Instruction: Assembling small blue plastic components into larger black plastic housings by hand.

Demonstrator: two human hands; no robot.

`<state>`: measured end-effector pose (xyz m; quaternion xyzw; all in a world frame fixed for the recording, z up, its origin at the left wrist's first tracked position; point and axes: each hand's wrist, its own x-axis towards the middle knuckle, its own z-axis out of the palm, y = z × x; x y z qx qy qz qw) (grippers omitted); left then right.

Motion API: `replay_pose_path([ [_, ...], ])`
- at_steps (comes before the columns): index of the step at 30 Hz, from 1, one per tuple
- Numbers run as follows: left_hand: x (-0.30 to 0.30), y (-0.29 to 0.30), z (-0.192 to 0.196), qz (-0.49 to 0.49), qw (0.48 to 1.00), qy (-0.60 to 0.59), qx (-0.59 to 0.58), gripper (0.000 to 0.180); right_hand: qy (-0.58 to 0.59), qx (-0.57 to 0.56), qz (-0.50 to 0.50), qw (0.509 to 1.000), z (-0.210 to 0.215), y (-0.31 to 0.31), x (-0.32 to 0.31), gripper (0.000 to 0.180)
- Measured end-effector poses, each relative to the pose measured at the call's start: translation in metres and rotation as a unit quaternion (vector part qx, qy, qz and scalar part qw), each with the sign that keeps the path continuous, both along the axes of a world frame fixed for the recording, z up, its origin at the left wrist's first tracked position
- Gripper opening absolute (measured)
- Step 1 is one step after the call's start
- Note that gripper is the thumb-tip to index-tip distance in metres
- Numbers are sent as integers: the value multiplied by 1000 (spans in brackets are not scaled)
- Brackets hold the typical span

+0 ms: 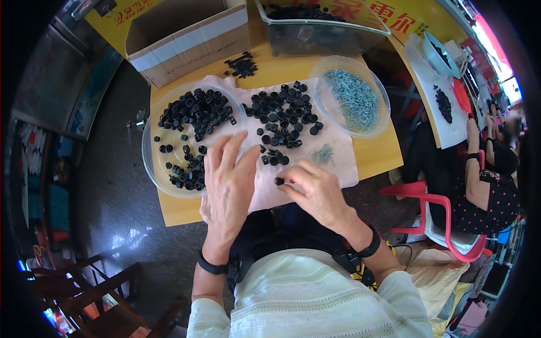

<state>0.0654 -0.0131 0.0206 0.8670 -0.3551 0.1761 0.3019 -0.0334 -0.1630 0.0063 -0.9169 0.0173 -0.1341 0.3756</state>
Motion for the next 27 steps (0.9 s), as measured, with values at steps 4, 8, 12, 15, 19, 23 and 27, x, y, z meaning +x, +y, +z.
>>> replay_pose_path([
  [4, 25, -24, -4, -9, 998, -26, 65, 13, -40, -60, 18, 997, -11, 8, 5, 22],
  [8, 39, -37, -16, -13, 991, -27, 129, 12, -72, -66, 5, 995, -4, 5, 0, 26],
  [12, 43, -40, -16, -25, 990, -15, 138, 12, -67, 149, 14, 986, 36, -19, -19, 21],
  [15, 46, -39, -19, -24, 989, 1, 144, 13, -100, 396, 200, 890, 96, -45, -32, 26],
  [19, 50, -35, -18, -36, 988, -2, 150, 12, -262, 567, 412, 664, 117, -23, -33, 50],
  [23, 51, -36, -22, -30, 991, -12, 132, 11, -276, 575, 394, 662, 116, -24, -41, 51],
  [27, 46, -41, -11, -39, 995, -40, 77, 13, -287, 580, 384, 659, 120, -20, -49, 52],
])
